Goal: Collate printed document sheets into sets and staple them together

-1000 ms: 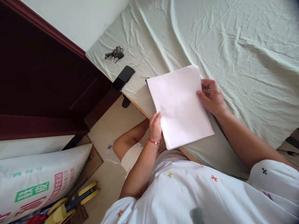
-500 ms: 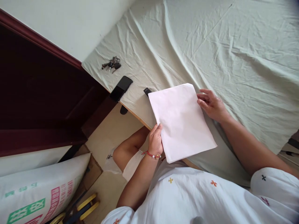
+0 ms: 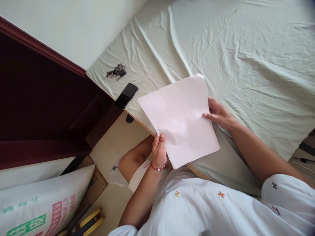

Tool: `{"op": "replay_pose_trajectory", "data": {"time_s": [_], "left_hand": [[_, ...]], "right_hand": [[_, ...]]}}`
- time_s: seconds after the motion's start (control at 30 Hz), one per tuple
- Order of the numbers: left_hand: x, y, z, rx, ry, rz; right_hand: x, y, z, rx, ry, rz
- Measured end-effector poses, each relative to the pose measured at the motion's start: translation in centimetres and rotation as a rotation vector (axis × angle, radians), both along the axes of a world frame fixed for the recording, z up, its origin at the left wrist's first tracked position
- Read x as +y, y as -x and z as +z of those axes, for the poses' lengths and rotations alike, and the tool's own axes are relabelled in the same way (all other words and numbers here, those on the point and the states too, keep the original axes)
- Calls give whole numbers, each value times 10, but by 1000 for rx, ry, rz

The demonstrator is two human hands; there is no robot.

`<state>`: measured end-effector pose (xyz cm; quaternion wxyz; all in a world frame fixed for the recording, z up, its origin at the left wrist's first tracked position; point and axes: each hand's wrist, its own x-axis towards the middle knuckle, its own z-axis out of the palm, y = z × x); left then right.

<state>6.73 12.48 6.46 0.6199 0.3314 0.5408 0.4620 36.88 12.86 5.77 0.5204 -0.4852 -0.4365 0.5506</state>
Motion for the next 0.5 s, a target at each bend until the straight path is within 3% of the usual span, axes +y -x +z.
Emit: {"op": "replay_pose_trajectory", "data": {"time_s": [0.2, 0.33, 0.5], "left_hand": [[-4, -3, 9, -84, 26, 52], [-2, 0, 0, -66, 75, 58], [0, 6, -14, 16, 45, 92]], "right_hand": [[-7, 2, 13, -7, 110, 98], [-8, 8, 18, 179, 262, 203], [-1, 27, 21, 316, 381, 155]]}}
